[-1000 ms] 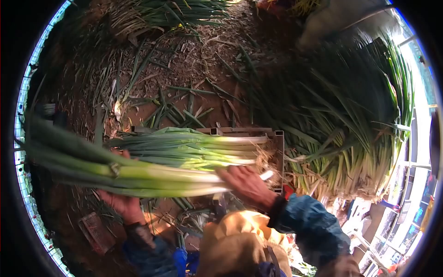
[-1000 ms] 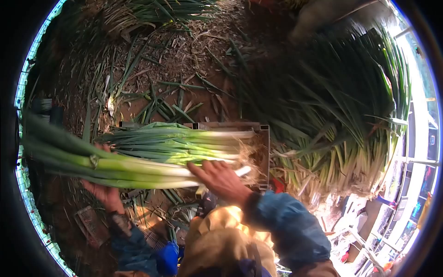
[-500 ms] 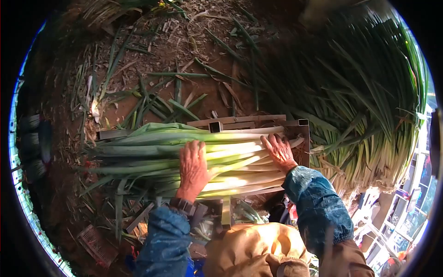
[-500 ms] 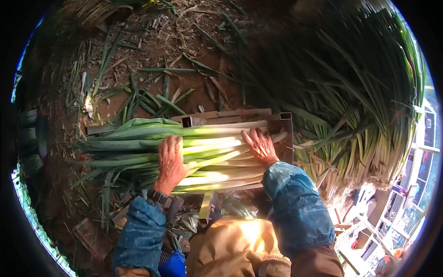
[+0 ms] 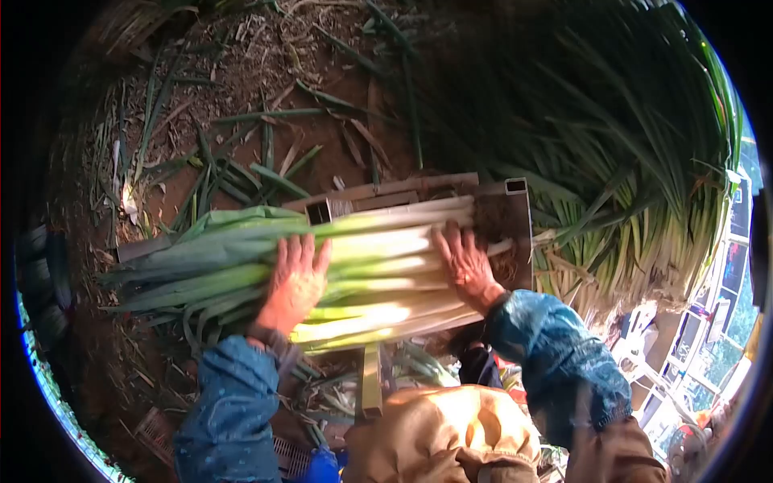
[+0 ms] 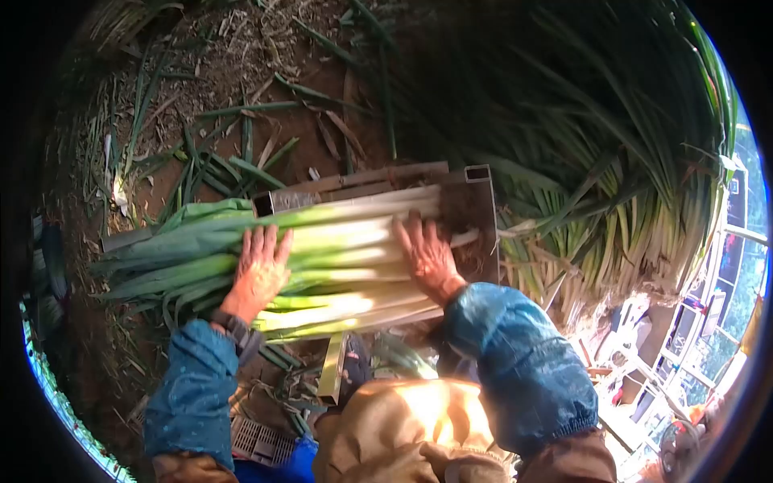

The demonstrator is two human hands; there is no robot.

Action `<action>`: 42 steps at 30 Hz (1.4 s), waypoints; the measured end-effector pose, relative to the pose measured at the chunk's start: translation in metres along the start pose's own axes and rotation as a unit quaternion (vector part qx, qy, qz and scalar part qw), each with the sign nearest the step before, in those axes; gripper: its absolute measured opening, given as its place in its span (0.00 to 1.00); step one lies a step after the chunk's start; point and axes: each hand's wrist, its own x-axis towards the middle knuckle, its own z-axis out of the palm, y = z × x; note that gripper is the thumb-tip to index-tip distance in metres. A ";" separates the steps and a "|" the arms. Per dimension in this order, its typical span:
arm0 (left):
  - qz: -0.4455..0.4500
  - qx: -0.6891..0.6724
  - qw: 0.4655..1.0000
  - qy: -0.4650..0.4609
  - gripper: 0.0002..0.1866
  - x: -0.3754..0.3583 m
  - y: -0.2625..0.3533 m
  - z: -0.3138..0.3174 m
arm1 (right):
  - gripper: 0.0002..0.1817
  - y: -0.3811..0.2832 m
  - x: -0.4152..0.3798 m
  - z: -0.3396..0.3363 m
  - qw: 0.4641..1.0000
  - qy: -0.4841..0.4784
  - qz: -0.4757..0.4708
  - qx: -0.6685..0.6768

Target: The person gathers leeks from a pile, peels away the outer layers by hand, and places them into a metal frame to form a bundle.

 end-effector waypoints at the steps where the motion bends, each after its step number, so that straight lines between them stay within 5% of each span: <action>1: -0.002 0.017 1.000 -0.014 0.40 -0.008 0.007 0.001 | 0.40 0.000 -0.002 -0.011 1.000 -0.004 -0.012 0.003; 5: -0.066 -0.214 0.975 -0.009 0.27 -0.015 0.013 -0.031 | 0.38 -0.009 -0.012 -0.052 0.992 -0.040 -0.013 0.122; 6: -0.095 -0.250 0.963 -0.034 0.23 -0.006 0.006 -0.028 | 0.34 -0.009 -0.012 -0.046 0.990 0.054 -0.060 0.117; 8: -0.098 -0.225 0.965 -0.096 0.15 0.012 -0.007 -0.023 | 0.30 -0.017 0.005 -0.036 0.983 0.079 -0.093 0.134; 15: -0.086 -0.376 0.914 -0.122 0.14 0.015 -0.010 -0.021 | 0.31 -0.012 0.020 -0.032 0.975 0.005 -0.121 0.185; 19: -0.041 -0.235 0.970 0.047 0.17 -0.010 0.008 -0.058 | 0.21 -0.002 0.031 -0.058 0.972 0.035 -0.158 0.168; 25: -0.076 -0.102 0.980 0.156 0.25 0.005 0.004 -0.117 | 0.19 0.001 0.050 -0.088 0.967 0.135 -0.157 0.147; 30: -0.148 -0.024 0.985 0.085 0.27 0.022 -0.014 -0.028 | 0.13 0.013 0.068 -0.025 0.989 0.118 -0.020 0.090; 34: -0.103 -0.019 0.988 0.114 0.17 0.032 -0.024 0.009 | 0.18 0.017 0.077 0.004 0.989 0.125 -0.018 0.072; 37: -0.083 -0.098 0.992 0.006 0.15 0.037 -0.036 0.015 | 0.18 0.017 0.076 -0.001 0.986 0.129 -0.022 0.104; 38: -0.069 -0.127 0.989 0.045 0.14 0.032 -0.044 0.039 | 0.18 0.018 0.077 -0.001 0.984 0.138 -0.020 0.107; 42: -0.016 -0.125 0.992 -0.026 0.19 0.031 -0.049 0.007 | 0.23 0.017 0.069 0.011 0.982 0.105 -0.023 0.154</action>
